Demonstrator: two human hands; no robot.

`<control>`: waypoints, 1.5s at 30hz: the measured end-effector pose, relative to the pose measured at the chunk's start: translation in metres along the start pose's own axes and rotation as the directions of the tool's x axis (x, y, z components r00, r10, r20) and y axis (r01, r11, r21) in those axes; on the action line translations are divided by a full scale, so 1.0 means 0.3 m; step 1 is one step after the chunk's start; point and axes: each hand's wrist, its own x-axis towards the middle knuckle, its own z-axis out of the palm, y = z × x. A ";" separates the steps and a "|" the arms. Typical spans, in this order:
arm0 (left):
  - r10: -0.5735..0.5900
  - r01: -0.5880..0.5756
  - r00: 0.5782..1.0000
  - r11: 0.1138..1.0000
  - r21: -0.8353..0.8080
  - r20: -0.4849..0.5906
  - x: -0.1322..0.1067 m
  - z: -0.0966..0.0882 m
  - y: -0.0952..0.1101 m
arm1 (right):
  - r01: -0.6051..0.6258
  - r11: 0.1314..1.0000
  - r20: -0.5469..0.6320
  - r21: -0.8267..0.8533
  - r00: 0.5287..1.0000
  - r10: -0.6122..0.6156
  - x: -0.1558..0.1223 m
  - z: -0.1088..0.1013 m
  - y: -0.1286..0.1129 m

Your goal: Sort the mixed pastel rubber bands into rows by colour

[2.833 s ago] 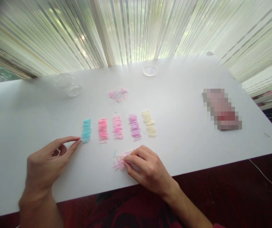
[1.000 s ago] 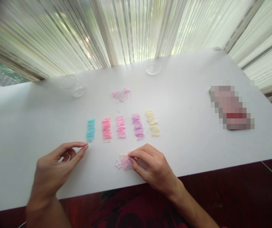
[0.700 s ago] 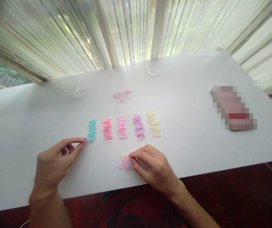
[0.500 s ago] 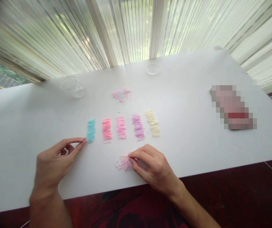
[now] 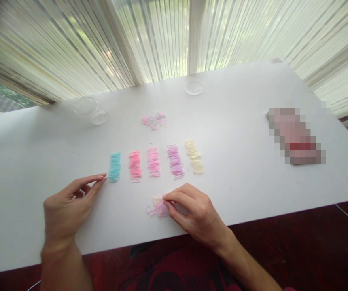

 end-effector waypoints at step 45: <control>0.332 -0.189 0.925 0.822 -0.537 0.183 -0.119 0.145 0.244 | -0.055 0.998 -0.076 -0.005 0.996 0.055 0.029 0.011 -0.012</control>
